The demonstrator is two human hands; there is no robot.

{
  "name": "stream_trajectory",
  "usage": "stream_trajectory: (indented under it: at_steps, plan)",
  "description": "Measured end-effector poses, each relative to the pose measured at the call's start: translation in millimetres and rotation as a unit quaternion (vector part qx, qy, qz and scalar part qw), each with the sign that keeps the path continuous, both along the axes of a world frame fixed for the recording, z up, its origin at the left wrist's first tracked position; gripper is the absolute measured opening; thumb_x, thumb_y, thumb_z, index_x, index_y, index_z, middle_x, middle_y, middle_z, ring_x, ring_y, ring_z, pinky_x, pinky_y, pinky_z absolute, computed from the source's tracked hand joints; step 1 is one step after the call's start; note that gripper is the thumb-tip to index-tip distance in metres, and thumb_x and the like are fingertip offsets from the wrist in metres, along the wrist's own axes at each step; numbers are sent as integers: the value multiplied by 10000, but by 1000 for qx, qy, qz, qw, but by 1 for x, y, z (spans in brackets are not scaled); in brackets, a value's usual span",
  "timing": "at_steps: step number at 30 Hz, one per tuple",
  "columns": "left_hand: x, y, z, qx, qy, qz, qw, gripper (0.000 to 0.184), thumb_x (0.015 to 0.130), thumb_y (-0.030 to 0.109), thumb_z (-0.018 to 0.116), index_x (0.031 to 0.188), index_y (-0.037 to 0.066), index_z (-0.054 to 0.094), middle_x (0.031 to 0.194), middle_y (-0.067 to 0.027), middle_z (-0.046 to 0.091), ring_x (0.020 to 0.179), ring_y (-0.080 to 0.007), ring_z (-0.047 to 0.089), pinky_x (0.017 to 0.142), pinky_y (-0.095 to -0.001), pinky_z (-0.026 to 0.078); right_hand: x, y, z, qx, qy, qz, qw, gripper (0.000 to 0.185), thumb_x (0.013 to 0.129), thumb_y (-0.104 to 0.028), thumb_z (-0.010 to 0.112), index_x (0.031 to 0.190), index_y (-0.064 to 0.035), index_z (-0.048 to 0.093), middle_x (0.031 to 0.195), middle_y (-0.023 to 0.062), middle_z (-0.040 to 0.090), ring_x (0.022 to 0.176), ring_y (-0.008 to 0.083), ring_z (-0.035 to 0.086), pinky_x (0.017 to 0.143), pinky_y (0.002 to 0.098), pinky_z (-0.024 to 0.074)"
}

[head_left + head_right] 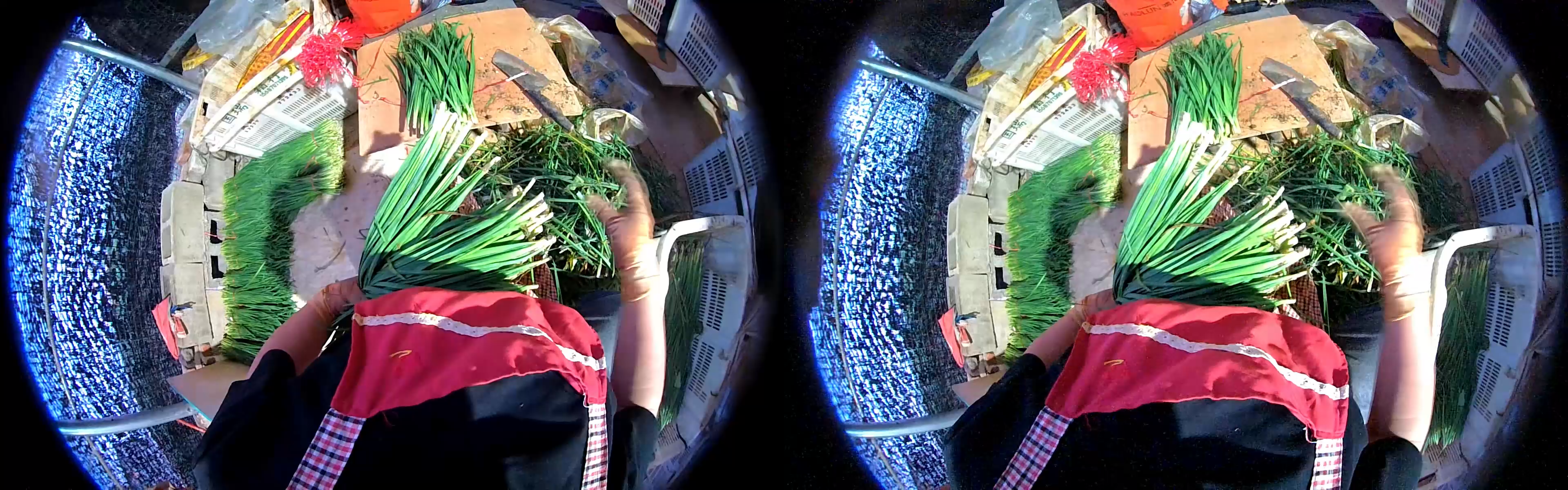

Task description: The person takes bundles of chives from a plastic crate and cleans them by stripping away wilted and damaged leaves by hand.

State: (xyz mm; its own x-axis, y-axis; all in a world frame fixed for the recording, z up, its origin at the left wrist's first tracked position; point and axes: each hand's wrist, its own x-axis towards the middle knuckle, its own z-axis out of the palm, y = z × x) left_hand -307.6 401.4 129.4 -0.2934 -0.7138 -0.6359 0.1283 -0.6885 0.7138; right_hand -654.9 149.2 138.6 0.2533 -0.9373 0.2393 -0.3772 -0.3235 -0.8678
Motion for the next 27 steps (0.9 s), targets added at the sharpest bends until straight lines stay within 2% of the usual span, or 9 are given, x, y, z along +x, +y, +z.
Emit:
stream_trajectory:
  at_steps: [2,4,5,12,17,18,19,23,27]
  plan:
    - [-2,0,1,-2,1,0,1000,558,665,115,711,1181,52,508,1086,-49,544,923,-141,492,789,-309,366,41,26,11,98,-29,204,974,542,602,-160,787,1085,-51,564,1195,109,499,1157,229,418,965,324,333]
    - [-2,2,0,-4,0,2,1000,561,663,115,712,1182,52,507,1090,-49,543,928,-142,491,795,-309,365,65,37,3,372,-182,228,881,505,616,-150,783,1066,-32,587,1168,86,524,1031,161,490,876,286,385]
    - [-2,2,0,-6,1,2,1000,563,662,116,713,1182,52,506,1092,-49,542,931,-142,490,798,-309,364,71,40,5,402,-181,227,868,522,642,-116,766,1116,-39,561,1083,46,571,947,114,506,840,256,397]
    - [-4,2,0,-10,8,3,1000,575,657,117,719,1186,49,503,1105,-50,538,949,-144,485,818,-311,358,66,55,15,374,-240,250,860,657,680,19,697,1265,-35,403,941,27,617,845,96,554,789,220,438]
    - [-4,7,0,-13,12,6,1000,583,654,118,723,1189,48,501,1115,-50,535,962,-146,481,832,-312,355,61,56,6,316,-194,233,899,620,695,76,652,1253,-34,408,956,30,613,860,98,548,802,220,430]
    - [-4,7,-1,-15,14,6,1000,585,653,118,724,1189,48,500,1116,-50,535,965,-146,481,835,-312,354,60,58,11,286,-175,238,911,598,698,88,637,1241,-31,417,1026,54,588,935,118,529,854,246,410]
    - [-4,8,-1,-15,14,8,1000,587,652,118,725,1190,47,500,1118,-50,534,968,-146,480,838,-312,353,56,57,6,86,-57,228,968,587,675,107,627,1216,-31,444,1089,79,557,1016,155,506,904,272,380]
    - [-2,10,-4,-18,17,11,1000,594,649,119,728,1192,46,498,1126,-50,532,978,-147,477,849,-313,350,32,46,-1,178,0,224,958,436,690,54,615,1113,-6,527,1149,101,539,1079,194,487,941,284,355]
    - [-2,11,-6,-19,21,12,1000,601,647,120,732,1194,45,496,1133,-50,530,989,-149,474,861,-314,347,34,50,9,220,-124,209,945,631,591,44,728,1176,-41,508,1303,82,407,1142,184,438,977,294,338]
